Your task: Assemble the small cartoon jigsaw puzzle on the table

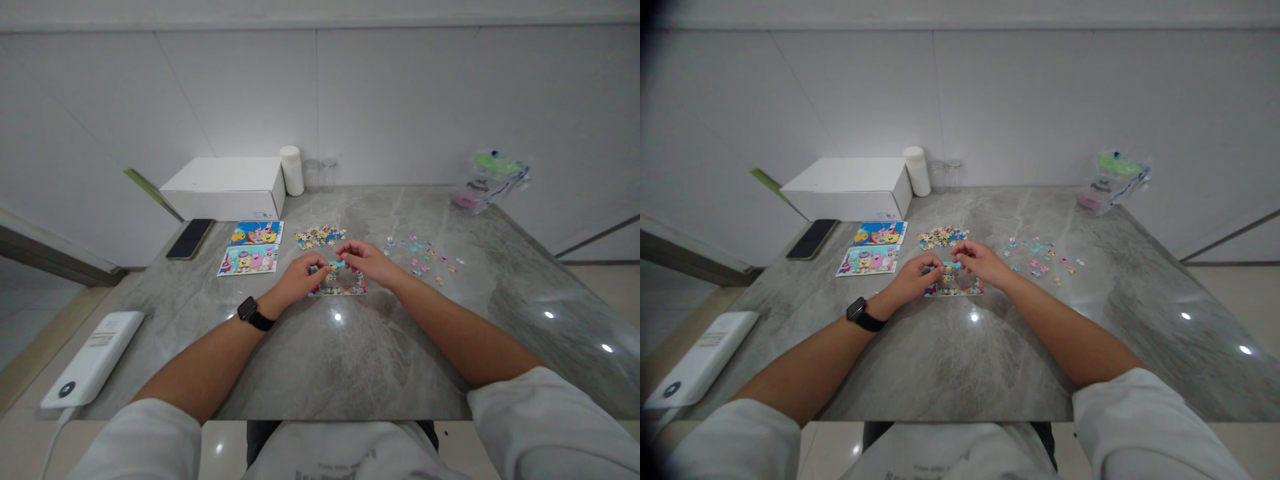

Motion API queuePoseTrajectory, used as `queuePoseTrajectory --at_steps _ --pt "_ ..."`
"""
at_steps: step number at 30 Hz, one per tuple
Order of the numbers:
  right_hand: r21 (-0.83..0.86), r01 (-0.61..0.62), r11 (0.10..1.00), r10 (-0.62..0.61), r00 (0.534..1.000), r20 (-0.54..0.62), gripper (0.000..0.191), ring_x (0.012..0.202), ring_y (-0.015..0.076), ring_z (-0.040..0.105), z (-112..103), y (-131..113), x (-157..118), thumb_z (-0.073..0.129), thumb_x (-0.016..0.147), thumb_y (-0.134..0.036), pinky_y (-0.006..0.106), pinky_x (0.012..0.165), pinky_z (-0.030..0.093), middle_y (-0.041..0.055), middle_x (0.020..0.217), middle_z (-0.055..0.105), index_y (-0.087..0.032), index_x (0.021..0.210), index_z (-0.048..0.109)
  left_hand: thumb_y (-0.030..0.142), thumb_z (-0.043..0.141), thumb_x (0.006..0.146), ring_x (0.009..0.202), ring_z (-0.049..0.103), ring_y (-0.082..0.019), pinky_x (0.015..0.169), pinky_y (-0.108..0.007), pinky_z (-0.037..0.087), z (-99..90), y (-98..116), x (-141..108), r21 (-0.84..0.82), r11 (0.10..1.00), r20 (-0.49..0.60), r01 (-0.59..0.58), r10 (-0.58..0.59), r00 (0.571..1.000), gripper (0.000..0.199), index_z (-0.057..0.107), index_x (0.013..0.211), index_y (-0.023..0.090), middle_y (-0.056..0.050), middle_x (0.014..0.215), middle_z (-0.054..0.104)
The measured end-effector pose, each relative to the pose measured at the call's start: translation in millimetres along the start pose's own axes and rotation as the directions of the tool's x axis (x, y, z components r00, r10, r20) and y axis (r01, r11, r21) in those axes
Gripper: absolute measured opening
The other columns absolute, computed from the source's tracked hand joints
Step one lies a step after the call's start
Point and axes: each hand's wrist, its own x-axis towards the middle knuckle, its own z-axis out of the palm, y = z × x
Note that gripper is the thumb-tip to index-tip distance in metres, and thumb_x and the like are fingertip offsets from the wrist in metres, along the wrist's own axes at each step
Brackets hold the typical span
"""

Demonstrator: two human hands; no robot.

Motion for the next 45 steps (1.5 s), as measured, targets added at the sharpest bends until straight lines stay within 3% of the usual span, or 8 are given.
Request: queuePoseTrajectory --at_steps 11,22,27,45 --pt "-0.021 0.081 0.996 -0.078 0.987 0.14 0.036 0.073 0.0145 0.056 7.9 1.3 -1.5 0.079 0.079 -0.049 0.028 0.068 0.044 -0.0015 0.079 0.065 -0.02 0.098 0.068 0.038 0.061 0.097 0.085 0.064 -0.018 0.084 -0.031 0.05 0.7 -2.8 0.3 0.006 1.0 0.009 0.007 -0.008 1.0 0.023 0.069 0.087 0.019 -0.002 0.087 0.07" --pt "-0.043 0.077 0.996 -0.069 0.984 0.165 0.038 0.071 0.0142 0.06 10.0 10.5 1.0 0.083 0.076 -0.046 0.028 0.069 0.046 -0.0019 0.077 0.068 -0.02 0.1 0.069 0.043 0.058 0.098 0.084 0.063 -0.019 0.083 -0.032 0.05 0.8 -5.1 1.5 0.014 1.0 -0.01 0.025 -0.025 1.0 0.029 0.069 0.087 0.019 -0.003 0.086 0.069" --pt "-0.053 0.084 0.995 -0.077 0.99 0.122 0.036 0.07 0.0137 0.06 10.9 10.0 0.7 0.082 0.076 -0.047 0.027 0.068 0.046 -0.0013 0.077 0.068 -0.019 0.096 0.069 0.044 0.054 0.101 0.084 0.062 -0.019 0.082 -0.032 0.049 -0.9 -3.3 1.1 0.002 1.0 -0.04 0.012 -0.012 0.999 0.033 0.068 0.086 0.019 -0.003 0.085 0.068" --pt "-0.148 0.106 0.983 -0.091 0.991 0.101 0.024 0.076 0.0161 0.06 6.9 10.9 1.9 0.069 0.082 -0.041 0.028 0.07 0.046 0.002 0.085 0.074 -0.019 0.091 0.075 0.038 0.059 0.097 0.083 0.063 -0.018 0.082 -0.032 0.05 -0.3 -3.5 1.5 0.058 0.998 -0.041 0.005 -0.003 0.999 0.024 0.067 0.083 0.019 -0.002 0.084 0.068"
